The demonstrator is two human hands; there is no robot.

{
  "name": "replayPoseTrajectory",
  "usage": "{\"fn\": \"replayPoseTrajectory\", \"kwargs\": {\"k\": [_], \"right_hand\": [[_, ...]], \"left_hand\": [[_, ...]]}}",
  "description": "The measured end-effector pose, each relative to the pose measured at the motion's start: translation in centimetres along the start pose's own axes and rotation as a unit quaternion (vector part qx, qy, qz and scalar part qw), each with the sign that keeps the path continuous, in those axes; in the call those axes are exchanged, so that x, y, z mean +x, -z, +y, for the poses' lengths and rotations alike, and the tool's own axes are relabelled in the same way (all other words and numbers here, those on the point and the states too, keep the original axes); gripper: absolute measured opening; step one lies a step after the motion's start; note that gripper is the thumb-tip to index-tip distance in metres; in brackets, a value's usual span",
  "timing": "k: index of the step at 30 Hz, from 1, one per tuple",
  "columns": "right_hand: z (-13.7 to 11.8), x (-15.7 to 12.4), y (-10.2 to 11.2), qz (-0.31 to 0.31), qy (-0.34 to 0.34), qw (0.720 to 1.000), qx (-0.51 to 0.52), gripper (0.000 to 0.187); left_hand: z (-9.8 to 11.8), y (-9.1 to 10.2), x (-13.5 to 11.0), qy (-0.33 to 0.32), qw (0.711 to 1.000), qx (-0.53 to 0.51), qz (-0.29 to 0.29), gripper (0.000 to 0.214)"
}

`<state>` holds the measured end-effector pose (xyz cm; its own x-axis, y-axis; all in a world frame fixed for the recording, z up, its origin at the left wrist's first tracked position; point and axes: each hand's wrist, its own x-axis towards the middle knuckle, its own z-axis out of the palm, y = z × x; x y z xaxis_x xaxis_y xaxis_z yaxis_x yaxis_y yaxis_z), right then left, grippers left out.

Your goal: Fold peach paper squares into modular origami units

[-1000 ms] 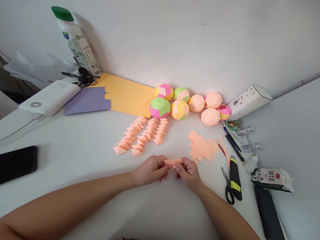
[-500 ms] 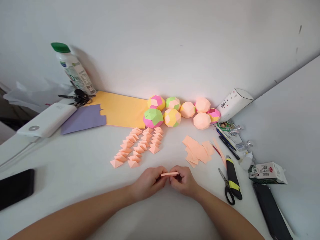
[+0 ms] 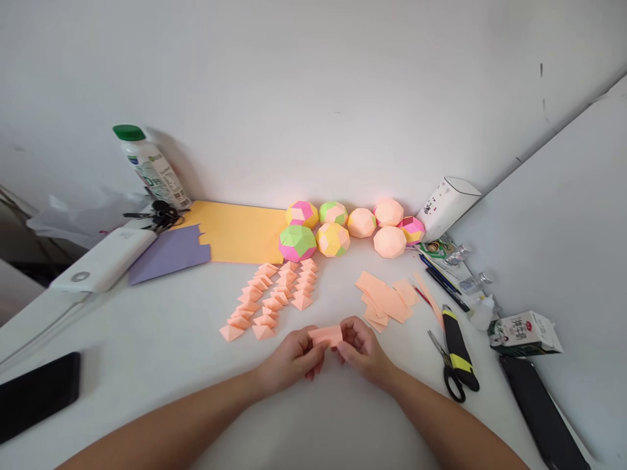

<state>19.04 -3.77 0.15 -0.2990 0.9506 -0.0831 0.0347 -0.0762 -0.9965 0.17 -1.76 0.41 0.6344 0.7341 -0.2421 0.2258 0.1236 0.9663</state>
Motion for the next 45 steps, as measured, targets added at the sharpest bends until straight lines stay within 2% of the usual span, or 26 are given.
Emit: {"fn": "replayPoseTrajectory", "kwargs": {"k": [4,9,13,19,25,28,31,33,34,37,42,45], "right_hand": [[0.3,0.0,-0.2,-0.01,-0.006,0.997,-0.071,0.021],[0.1,-0.1,0.0,0.006,-0.031,0.999,-0.032,0.024],[-0.1,0.1,0.1,0.021,-0.025,0.999,-0.008,0.027],[0.1,0.2,0.2,0.038,-0.023,0.999,-0.01,0.027],[0.5,0.1,0.0,0.025,-0.021,0.998,-0.062,0.025],[0.5,-0.1,-0.3,0.047,0.029,0.997,-0.047,0.024],[0.5,-0.2,-0.6,0.053,0.133,0.989,-0.05,0.017],[0.6,-0.3,-0.6,0.029,0.177,0.98,-0.085,0.012],[0.7,-0.3,-0.6,0.021,0.183,0.977,-0.104,0.016],[1.0,-0.1,-0.5,0.032,0.153,0.98,-0.122,0.025],[1.2,0.1,-0.2,0.072,0.125,0.983,-0.115,0.006],[1.0,0.1,-0.1,0.071,0.114,0.983,-0.126,0.009]], "left_hand": [[-0.3,-0.2,0.1,0.013,0.999,-0.04,0.009,0.031],[-0.7,-0.2,0.3,0.029,0.997,-0.068,0.022,0.026],[-0.4,-0.1,0.2,0.03,0.993,-0.113,0.023,0.02],[0.1,-0.1,0.1,-0.01,0.979,-0.198,0.047,0.026],[-0.2,-0.3,0.6,-0.003,0.973,-0.219,0.066,0.034],[-0.5,-0.1,0.7,-0.013,0.966,-0.249,0.072,0.035],[-0.6,0.1,0.8,-0.018,0.96,-0.268,0.074,0.034],[-0.7,0.2,0.7,-0.017,0.961,-0.266,0.069,0.031],[-0.7,0.3,0.7,-0.016,0.962,-0.263,0.068,0.029],[-0.7,0.3,0.6,-0.008,0.966,-0.251,0.062,0.027],[-0.8,0.3,0.3,0.014,0.983,-0.179,0.026,0.035],[-0.8,0.3,0.1,0.0,0.993,-0.118,0.001,0.037]]}}
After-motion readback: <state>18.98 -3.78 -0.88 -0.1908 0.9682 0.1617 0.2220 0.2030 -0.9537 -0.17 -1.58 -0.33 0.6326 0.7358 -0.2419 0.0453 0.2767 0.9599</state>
